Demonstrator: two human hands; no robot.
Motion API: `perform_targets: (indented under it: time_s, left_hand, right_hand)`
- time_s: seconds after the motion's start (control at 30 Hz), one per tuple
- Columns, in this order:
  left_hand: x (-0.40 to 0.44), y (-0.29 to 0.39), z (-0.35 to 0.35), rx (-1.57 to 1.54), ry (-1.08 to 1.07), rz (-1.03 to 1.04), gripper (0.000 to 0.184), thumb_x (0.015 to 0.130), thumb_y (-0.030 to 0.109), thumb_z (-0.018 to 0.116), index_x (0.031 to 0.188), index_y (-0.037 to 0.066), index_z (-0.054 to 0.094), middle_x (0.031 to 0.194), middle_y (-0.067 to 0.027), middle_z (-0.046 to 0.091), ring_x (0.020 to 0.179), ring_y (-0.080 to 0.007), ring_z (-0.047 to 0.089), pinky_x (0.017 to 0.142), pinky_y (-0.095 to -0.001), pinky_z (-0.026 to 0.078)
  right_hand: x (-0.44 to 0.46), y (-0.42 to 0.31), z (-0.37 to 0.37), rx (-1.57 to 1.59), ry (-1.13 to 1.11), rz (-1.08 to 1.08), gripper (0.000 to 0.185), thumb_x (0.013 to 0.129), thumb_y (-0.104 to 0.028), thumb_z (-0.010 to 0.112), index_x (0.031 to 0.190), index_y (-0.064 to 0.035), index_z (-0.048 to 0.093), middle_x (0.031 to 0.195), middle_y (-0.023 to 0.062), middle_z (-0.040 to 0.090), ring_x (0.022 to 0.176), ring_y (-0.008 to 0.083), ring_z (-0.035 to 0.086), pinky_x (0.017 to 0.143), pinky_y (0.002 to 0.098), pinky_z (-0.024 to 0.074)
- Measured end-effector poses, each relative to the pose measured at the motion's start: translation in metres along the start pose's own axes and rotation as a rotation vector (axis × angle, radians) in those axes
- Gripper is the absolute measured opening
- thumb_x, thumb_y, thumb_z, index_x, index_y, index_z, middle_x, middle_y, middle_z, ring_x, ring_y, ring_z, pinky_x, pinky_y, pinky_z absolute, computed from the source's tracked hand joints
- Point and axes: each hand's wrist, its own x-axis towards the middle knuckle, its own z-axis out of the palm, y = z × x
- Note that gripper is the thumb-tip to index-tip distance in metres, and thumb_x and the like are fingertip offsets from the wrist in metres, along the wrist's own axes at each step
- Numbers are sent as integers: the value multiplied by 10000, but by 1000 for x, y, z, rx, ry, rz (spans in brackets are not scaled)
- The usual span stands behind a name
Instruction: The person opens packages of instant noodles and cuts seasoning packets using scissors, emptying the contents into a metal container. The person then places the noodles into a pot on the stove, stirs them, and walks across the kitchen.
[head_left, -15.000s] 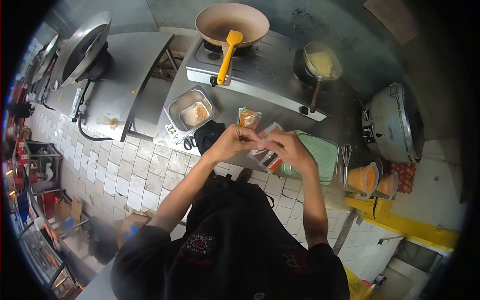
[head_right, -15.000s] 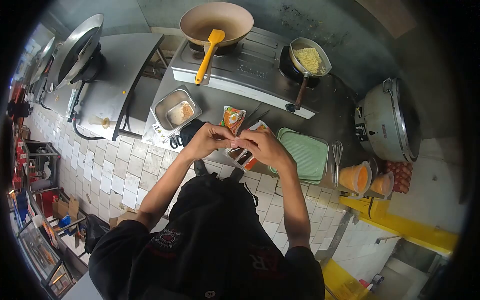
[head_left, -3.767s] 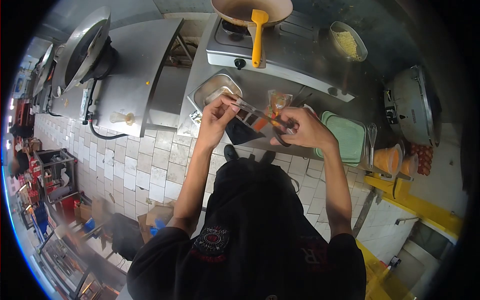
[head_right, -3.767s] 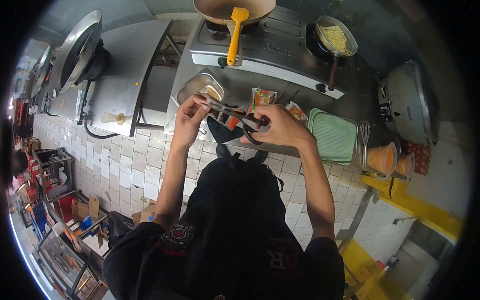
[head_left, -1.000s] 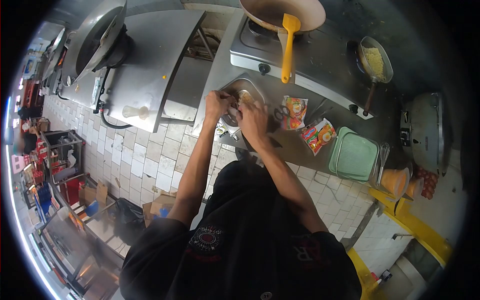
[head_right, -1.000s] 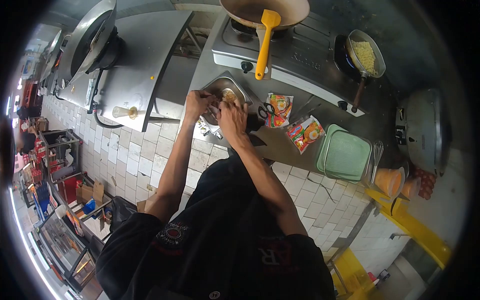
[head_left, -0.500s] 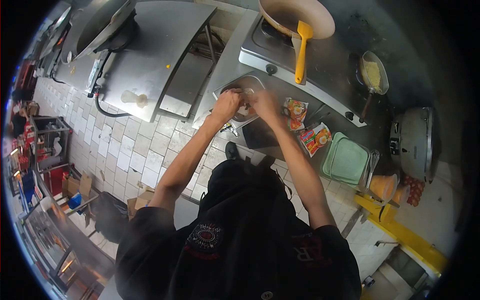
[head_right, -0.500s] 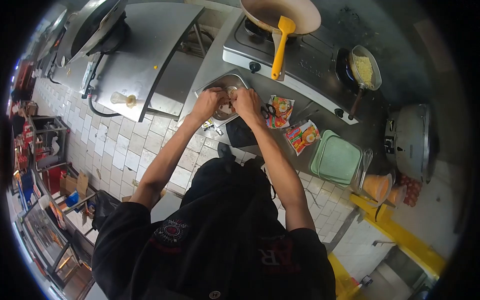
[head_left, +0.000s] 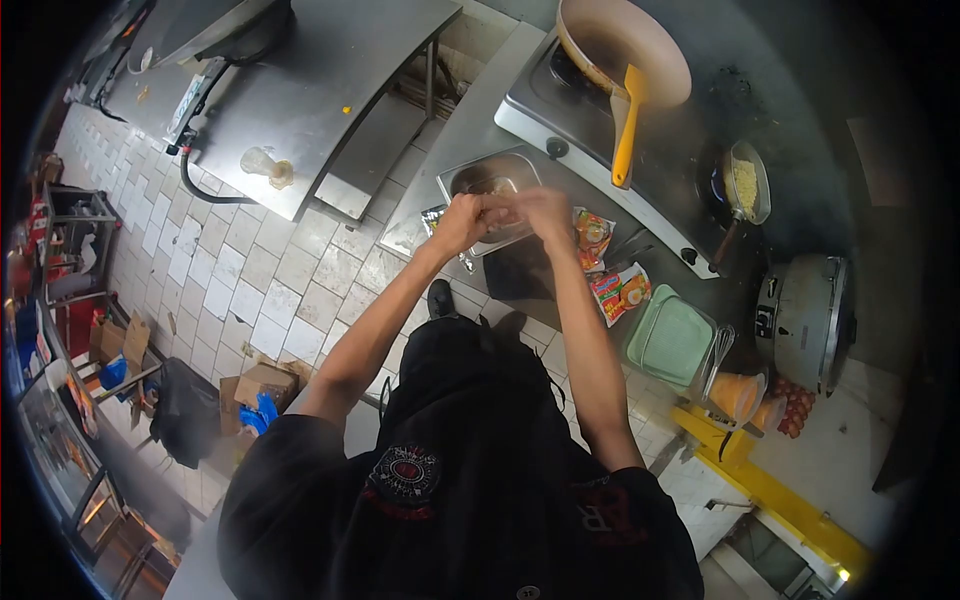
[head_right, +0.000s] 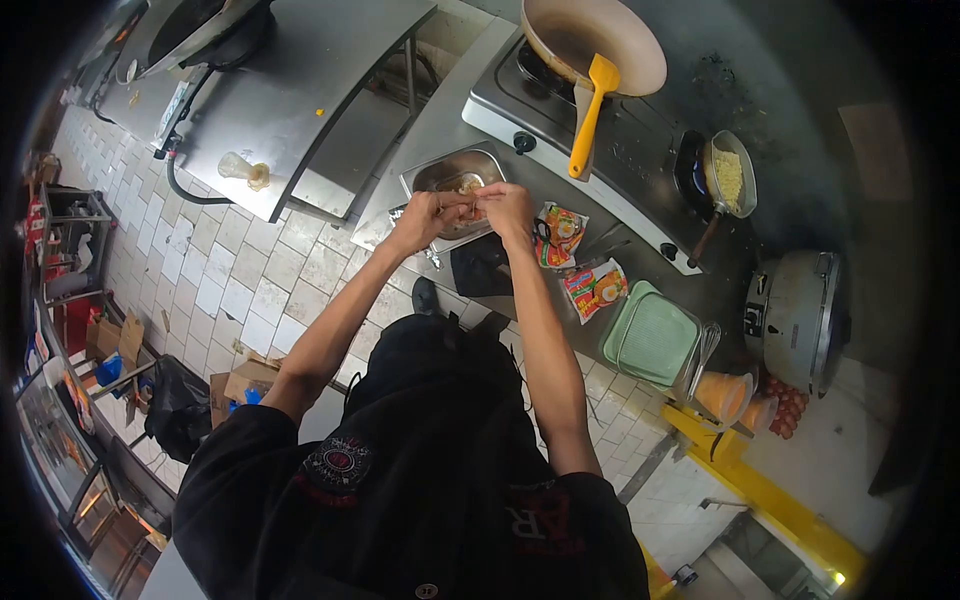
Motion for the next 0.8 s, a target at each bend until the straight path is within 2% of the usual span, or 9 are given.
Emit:
perform_targets:
  time_s: [0.03, 0.07, 0.17, 0.23, 0.33, 0.47, 0.53, 0.8]
  left_hand:
    - [0, 2, -2, -148, -17, -6, 166, 829, 132, 713, 951, 19, 720, 815, -168, 699, 684, -313, 666, 665, -391, 514]
    - [2, 0, -3, -150, -11, -7, 166, 829, 132, 713, 951, 19, 720, 815, -168, 699, 684, -313, 666, 665, -391, 514]
    - [8, -7, -4, -35, -54, -11, 180, 791, 129, 749, 922, 11, 710, 785, -140, 688, 691, -295, 653, 664, -390, 504]
    - [11, -11, -3, 128, 41, 108, 230, 756, 143, 768, 932, 5, 715, 855, -110, 670, 781, -265, 649, 714, -355, 513]
    - [11, -16, -1, 233, 145, 230, 245, 718, 145, 789, 906, 5, 716, 902, -83, 632, 852, -273, 607, 751, -367, 500]
    - [8, -20, 2, 173, 150, 260, 248, 700, 164, 794, 892, 22, 727, 959, -63, 637, 895, -269, 587, 781, -378, 485]
    - [7, -17, 1, 281, 197, 286, 242, 696, 183, 793, 886, 44, 736, 960, -42, 639, 881, -254, 573, 793, -370, 472]
    - [10, -15, -2, 263, 227, 323, 243, 693, 224, 791, 877, 72, 745, 992, -13, 649, 926, -241, 559, 834, -378, 448]
  right_hand:
    - [3, 0, -2, -10, -36, 12, 183, 770, 0, 714, 950, 33, 723, 844, 128, 733, 728, 169, 702, 643, 259, 534]
    - [4, -1, -4, -19, -70, 26, 199, 768, -11, 722, 963, 29, 723, 866, 120, 735, 767, 165, 697, 683, 260, 529]
    - [4, -6, -8, 53, -159, 33, 232, 775, -32, 726, 1002, 19, 720, 910, 92, 735, 796, 143, 679, 694, 258, 512]
    - [5, -12, -10, 72, -183, 61, 230, 796, -40, 719, 1019, 19, 717, 927, 85, 731, 798, 130, 670, 683, 255, 506]
    - [4, -15, -13, 126, -230, 90, 227, 841, -48, 697, 1059, 15, 707, 953, 76, 722, 798, 109, 651, 659, 244, 493]
    - [-3, -17, -16, 268, -287, 89, 223, 889, -40, 660, 1105, -1, 696, 976, 65, 708, 800, 94, 634, 653, 215, 477]
    - [-6, -16, -17, 312, -292, 119, 229, 892, -37, 654, 1115, 0, 691, 974, 60, 705, 796, 94, 630, 656, 214, 476]
    - [-8, -19, -16, 325, -234, 116, 238, 876, -75, 693, 1099, 9, 686, 934, 57, 704, 774, 76, 608, 647, 215, 455]
